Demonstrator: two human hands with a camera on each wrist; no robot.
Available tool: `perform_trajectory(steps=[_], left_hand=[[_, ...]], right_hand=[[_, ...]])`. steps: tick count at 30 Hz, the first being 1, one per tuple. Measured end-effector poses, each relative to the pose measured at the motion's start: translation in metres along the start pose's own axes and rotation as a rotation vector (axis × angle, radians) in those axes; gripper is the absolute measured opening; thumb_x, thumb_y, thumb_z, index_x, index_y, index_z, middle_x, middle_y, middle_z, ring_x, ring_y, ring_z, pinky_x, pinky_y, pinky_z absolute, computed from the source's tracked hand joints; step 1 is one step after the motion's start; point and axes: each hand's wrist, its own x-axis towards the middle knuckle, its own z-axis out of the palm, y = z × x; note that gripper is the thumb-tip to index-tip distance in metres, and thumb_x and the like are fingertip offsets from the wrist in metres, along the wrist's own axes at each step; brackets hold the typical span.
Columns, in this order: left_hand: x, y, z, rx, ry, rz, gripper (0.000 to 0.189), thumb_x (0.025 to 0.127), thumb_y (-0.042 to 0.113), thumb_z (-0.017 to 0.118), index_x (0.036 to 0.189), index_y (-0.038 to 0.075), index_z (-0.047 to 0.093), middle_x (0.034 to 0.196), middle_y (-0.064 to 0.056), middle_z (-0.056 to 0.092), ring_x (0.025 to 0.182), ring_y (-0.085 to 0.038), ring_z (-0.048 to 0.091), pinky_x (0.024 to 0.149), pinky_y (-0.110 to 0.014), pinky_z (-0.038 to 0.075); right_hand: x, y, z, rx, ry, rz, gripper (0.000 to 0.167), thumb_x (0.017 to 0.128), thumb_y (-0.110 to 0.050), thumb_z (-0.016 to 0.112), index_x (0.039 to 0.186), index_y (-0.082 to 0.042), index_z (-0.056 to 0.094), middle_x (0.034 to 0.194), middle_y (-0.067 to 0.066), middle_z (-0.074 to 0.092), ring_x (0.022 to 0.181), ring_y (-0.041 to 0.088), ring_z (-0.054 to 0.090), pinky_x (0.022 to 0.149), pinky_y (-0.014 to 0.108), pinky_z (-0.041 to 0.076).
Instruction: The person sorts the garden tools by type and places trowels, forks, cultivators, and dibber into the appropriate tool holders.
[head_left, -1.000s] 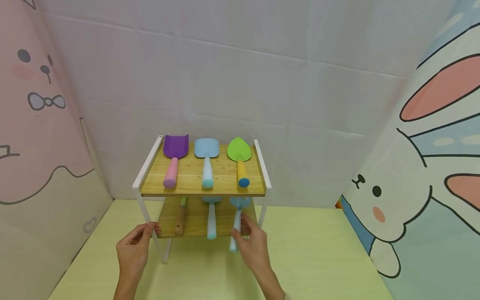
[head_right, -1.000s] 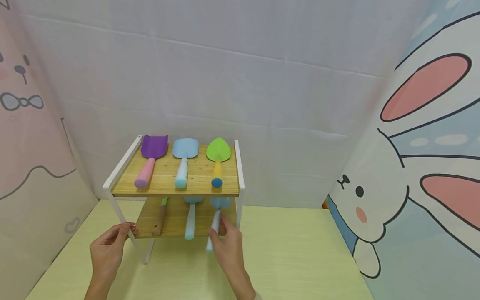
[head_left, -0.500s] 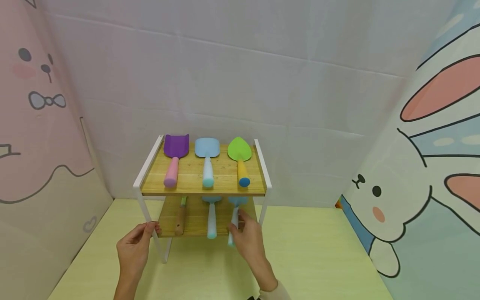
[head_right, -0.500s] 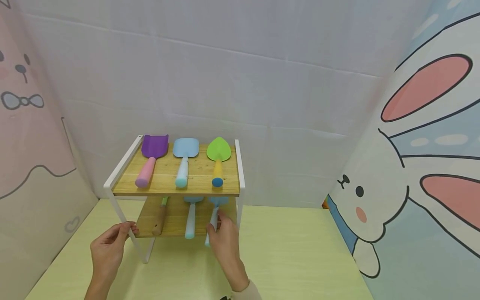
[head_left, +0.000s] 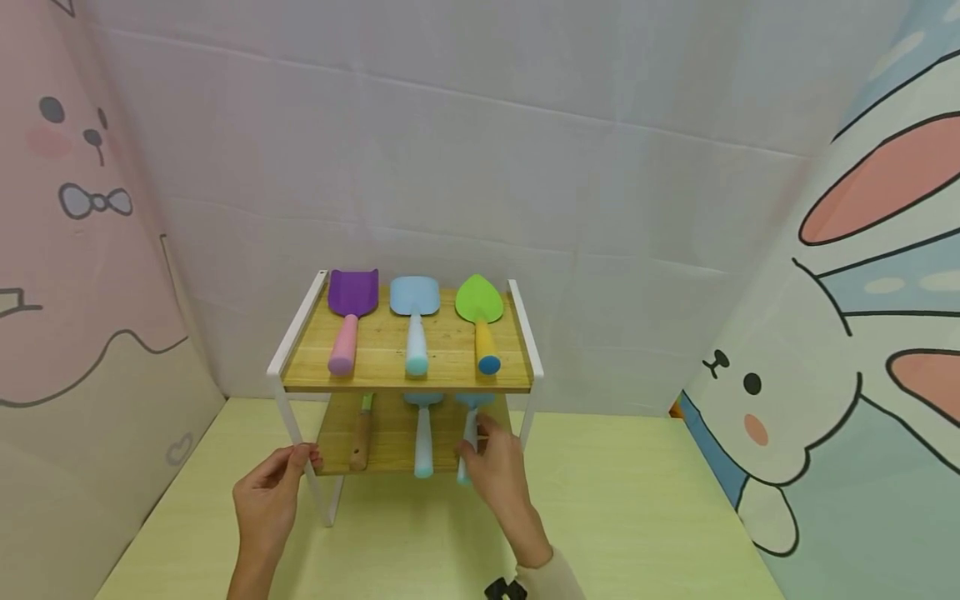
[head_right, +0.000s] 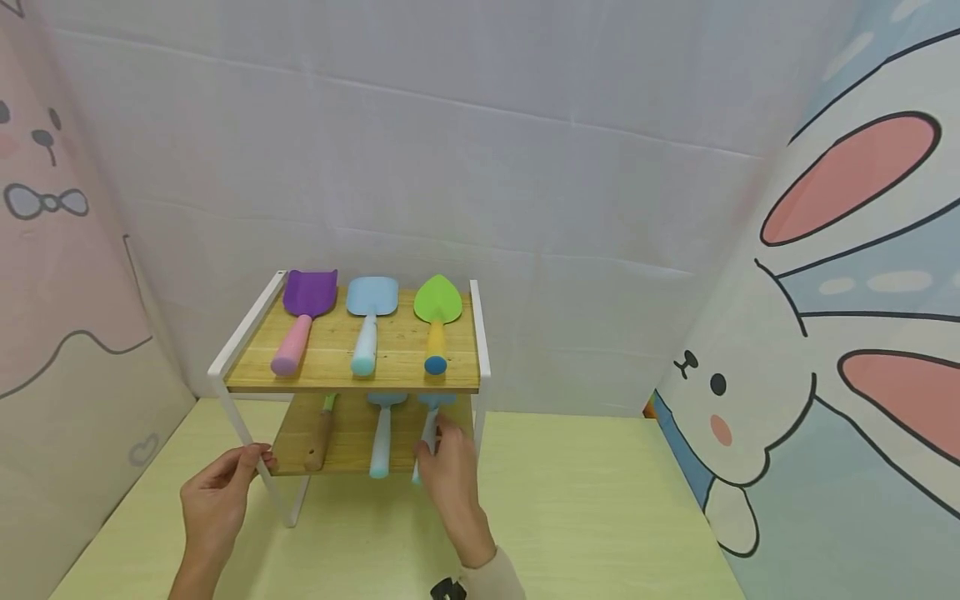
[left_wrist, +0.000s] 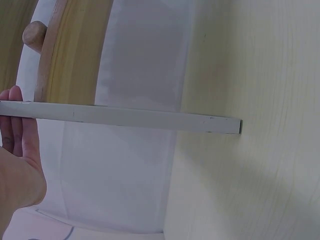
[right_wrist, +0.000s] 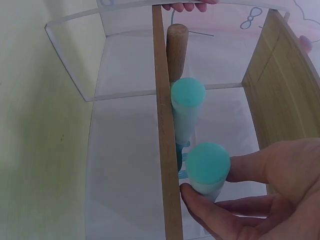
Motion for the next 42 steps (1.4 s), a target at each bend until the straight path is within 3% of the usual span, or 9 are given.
perform_trajectory(steps=[9,12,18,21,30,37,42], left_hand=[[-0.001,0.001,0.000,0.005,0.007,-0.006,0.012,0.097,-0.011,0.063,0.096,-0.020,0.070,0.080,-0.008,0.077,0.073,-0.012,0.075,0.077,-0.018,0.058],[-0.001,0.001,0.000,0.005,0.010,-0.014,0.012,0.097,-0.010,0.063,0.096,-0.020,0.071,0.080,-0.007,0.077,0.073,-0.011,0.075,0.078,-0.018,0.058],[0.000,0.001,0.001,-0.002,0.010,-0.014,0.012,0.097,-0.010,0.063,0.095,-0.020,0.070,0.079,-0.007,0.077,0.072,-0.011,0.074,0.077,-0.018,0.059],[0.000,0.001,0.001,-0.015,0.009,-0.005,0.012,0.097,-0.011,0.063,0.095,-0.020,0.070,0.079,-0.007,0.077,0.072,-0.012,0.074,0.077,-0.018,0.059],[0.000,0.000,0.000,-0.027,0.010,0.014,0.011,0.097,-0.013,0.063,0.095,-0.021,0.070,0.080,-0.007,0.077,0.071,-0.012,0.074,0.076,-0.018,0.059],[0.000,-0.002,0.000,-0.031,0.009,0.006,0.012,0.097,-0.012,0.062,0.095,-0.021,0.069,0.080,-0.007,0.077,0.072,-0.012,0.074,0.077,-0.018,0.059],[0.000,-0.001,0.000,-0.019,0.011,-0.001,0.012,0.097,-0.011,0.063,0.095,-0.020,0.070,0.079,-0.007,0.077,0.072,-0.012,0.074,0.077,-0.017,0.059]], right_hand=[[0.007,-0.006,0.003,-0.064,0.015,-0.028,0.012,0.088,0.006,0.069,0.099,0.012,0.068,0.093,0.028,0.072,0.082,0.042,0.074,0.064,0.045,0.063],[0.010,-0.008,0.003,-0.093,0.016,-0.025,0.002,0.087,0.006,0.068,0.088,0.007,0.066,0.086,0.023,0.071,0.074,0.036,0.073,0.060,0.041,0.062],[0.015,-0.008,0.003,-0.125,0.012,-0.033,0.025,0.085,0.008,0.067,0.070,-0.003,0.051,0.067,0.007,0.055,0.055,0.014,0.048,0.046,0.026,0.042],[0.016,-0.010,0.002,-0.142,0.008,-0.037,0.025,0.085,0.007,0.067,0.070,-0.003,0.050,0.067,0.006,0.052,0.057,0.013,0.044,0.047,0.027,0.041],[0.019,-0.012,0.000,-0.156,-0.017,-0.047,0.011,0.086,0.006,0.065,0.078,0.004,0.058,0.071,0.012,0.057,0.064,0.018,0.049,0.051,0.035,0.049],[0.018,-0.008,0.004,-0.242,0.043,-0.174,0.013,0.083,0.012,0.063,0.075,0.005,0.057,0.067,0.016,0.057,0.062,0.024,0.053,0.052,0.040,0.049],[0.018,-0.007,0.004,-0.257,0.065,-0.178,0.005,0.081,0.016,0.061,0.086,0.013,0.062,0.069,0.016,0.054,0.064,0.023,0.050,0.052,0.041,0.048]])
